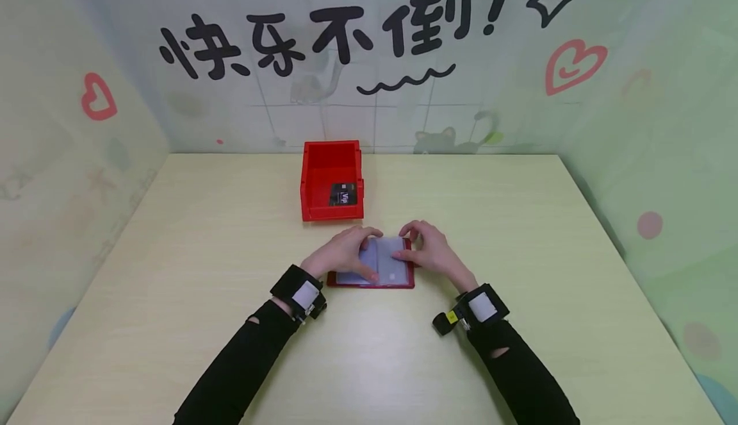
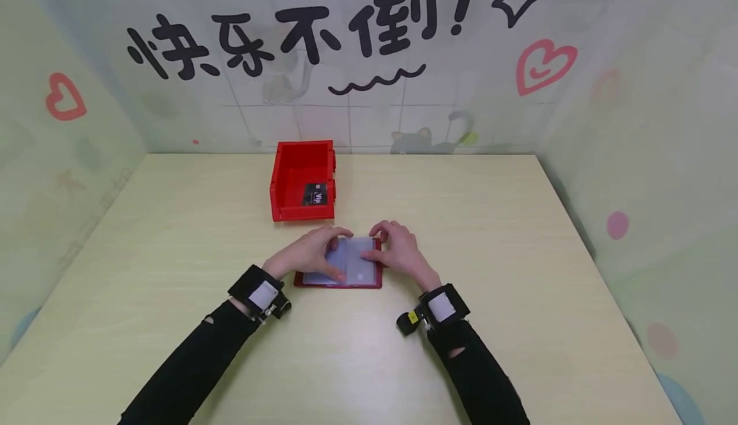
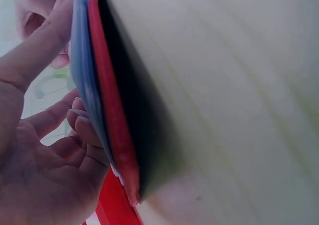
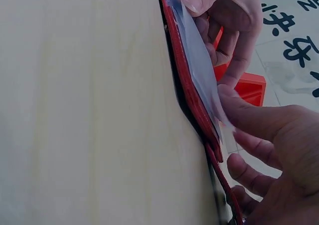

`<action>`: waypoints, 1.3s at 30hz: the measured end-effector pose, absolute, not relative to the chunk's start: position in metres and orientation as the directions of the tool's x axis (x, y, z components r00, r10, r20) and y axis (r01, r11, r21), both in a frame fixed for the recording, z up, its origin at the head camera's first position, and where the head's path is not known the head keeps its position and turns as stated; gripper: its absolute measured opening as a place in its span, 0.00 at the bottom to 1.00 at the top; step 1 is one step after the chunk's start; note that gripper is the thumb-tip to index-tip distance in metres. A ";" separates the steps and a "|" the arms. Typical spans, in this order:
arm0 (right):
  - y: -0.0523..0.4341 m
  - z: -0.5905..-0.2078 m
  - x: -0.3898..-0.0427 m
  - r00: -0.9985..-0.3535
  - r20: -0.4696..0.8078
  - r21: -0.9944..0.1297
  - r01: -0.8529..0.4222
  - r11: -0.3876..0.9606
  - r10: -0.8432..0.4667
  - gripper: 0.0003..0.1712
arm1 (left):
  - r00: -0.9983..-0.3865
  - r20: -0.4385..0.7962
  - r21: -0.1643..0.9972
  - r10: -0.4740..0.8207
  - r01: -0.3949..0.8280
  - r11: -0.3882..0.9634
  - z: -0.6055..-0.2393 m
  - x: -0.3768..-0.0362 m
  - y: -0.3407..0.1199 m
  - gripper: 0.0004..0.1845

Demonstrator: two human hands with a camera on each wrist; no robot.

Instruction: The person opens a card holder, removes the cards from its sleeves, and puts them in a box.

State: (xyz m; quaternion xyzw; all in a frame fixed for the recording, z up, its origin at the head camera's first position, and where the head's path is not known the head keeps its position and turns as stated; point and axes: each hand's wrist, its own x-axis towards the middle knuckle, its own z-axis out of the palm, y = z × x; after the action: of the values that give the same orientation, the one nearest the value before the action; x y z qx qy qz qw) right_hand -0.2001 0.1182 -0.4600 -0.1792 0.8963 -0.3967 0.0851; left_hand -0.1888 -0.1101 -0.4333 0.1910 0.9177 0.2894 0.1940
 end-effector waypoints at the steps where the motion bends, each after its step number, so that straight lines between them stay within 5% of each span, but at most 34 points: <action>1: 0.119 -0.460 -0.201 -0.923 -0.015 -0.774 -0.233 0.588 -0.385 0.20 | -0.851 -0.244 0.611 0.464 0.237 0.755 -0.434 -0.189 -0.110 0.45; 7: 0.120 -0.459 -0.200 -0.916 -0.041 -0.923 -0.118 0.367 -0.399 0.14 | -0.842 -0.214 0.676 0.495 0.238 0.697 -0.437 -0.192 -0.115 0.43; 11: 0.122 -0.460 -0.198 -0.901 -0.023 -0.931 -0.138 0.337 -0.433 0.14 | -0.826 -0.195 0.759 0.529 0.215 0.615 -0.437 -0.194 -0.123 0.38; 22: 0.098 -0.463 -0.190 -0.876 0.092 -0.712 -0.390 0.584 -0.473 0.14 | -0.843 -0.236 0.808 0.484 0.108 0.580 -0.437 -0.195 -0.126 0.31; 28: 0.090 -0.465 -0.187 -0.905 0.069 -0.626 -0.367 0.688 -0.420 0.20 | -0.863 -0.290 0.792 0.412 0.025 0.610 -0.435 -0.191 -0.125 0.37; 35: 0.106 -0.465 -0.191 -0.893 0.009 -0.705 -0.325 0.630 -0.450 0.26 | -0.884 -0.233 0.827 0.405 0.039 0.561 -0.441 -0.189 -0.132 0.22; 39: 0.119 -0.463 -0.194 -0.900 -0.015 -0.679 -0.311 0.666 -0.436 0.32 | -0.916 -0.211 0.808 0.341 0.033 0.588 -0.440 -0.186 -0.133 0.29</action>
State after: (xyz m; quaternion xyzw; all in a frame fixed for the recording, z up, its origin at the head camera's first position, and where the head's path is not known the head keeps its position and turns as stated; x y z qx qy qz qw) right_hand -0.1942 0.1187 -0.4632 -0.2055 0.9083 -0.3535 0.0885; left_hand -0.1858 -0.1329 -0.4396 0.1071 0.8739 0.4409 0.1747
